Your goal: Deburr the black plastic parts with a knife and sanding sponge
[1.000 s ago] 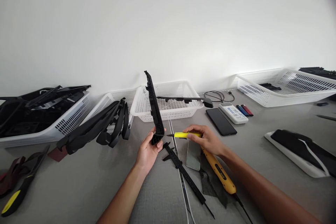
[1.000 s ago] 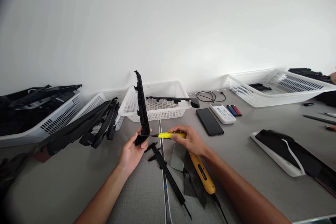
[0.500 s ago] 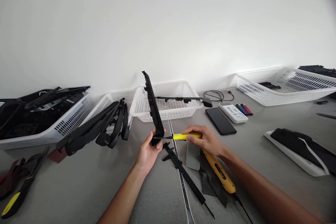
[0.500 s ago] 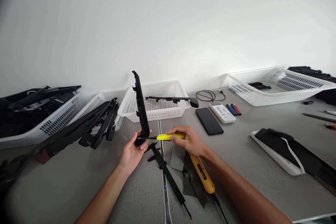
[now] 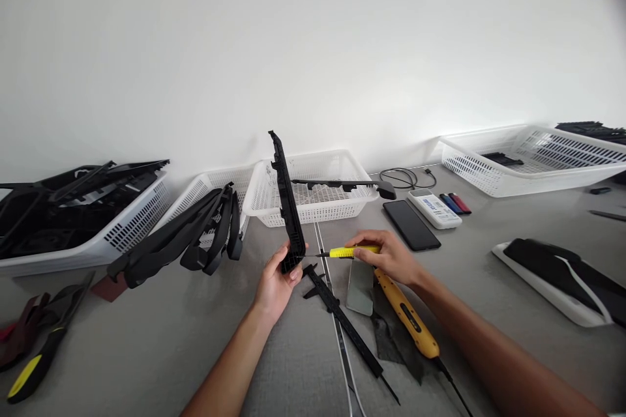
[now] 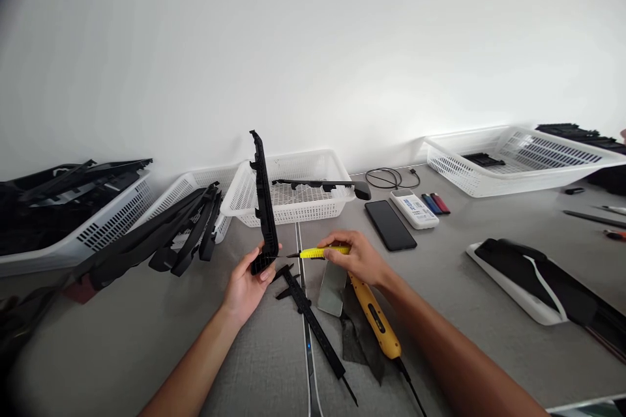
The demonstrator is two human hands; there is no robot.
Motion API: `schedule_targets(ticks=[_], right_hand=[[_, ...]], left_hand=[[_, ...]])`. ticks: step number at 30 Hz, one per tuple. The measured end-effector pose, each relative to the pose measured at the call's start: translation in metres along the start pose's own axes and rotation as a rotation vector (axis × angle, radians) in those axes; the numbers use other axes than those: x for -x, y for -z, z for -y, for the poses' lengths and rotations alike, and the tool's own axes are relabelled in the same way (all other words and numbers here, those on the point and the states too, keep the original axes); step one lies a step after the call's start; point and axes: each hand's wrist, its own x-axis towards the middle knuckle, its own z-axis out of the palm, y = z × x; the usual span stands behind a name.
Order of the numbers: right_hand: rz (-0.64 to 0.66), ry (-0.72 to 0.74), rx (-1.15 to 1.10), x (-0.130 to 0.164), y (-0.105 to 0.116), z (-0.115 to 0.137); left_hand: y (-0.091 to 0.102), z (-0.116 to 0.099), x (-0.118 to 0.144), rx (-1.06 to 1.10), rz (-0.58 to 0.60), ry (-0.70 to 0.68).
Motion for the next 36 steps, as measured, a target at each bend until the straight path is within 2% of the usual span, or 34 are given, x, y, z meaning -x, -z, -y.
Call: schedule_targets(ticks=[4, 10, 19, 30, 36], right_hand=[[-0.048, 0.008, 0.03, -0.001, 0.001, 0.001], [-0.045, -0.027, 0.02, -0.001, 0.004, -0.003], [-0.055, -0.002, 0.026, -0.001, 0.004, -0.003], [0.028, -0.046, 0.018, 0.001, -0.001, 0.01], [-0.093, -0.07, 0.033, 0.001, -0.004, 0.009]], left_hand=[[0.003, 0.001, -0.001, -0.024, -0.006, -0.002], [0.001, 0.001, 0.002, -0.126, 0.055, 0.029], [-0.002, 0.0, 0.004, -0.181, 0.041, 0.025], [-0.002, 0.0, 0.005, -0.138, 0.077, 0.008], [-0.005, -0.001, 0.005, -0.128, 0.103, 0.034]])
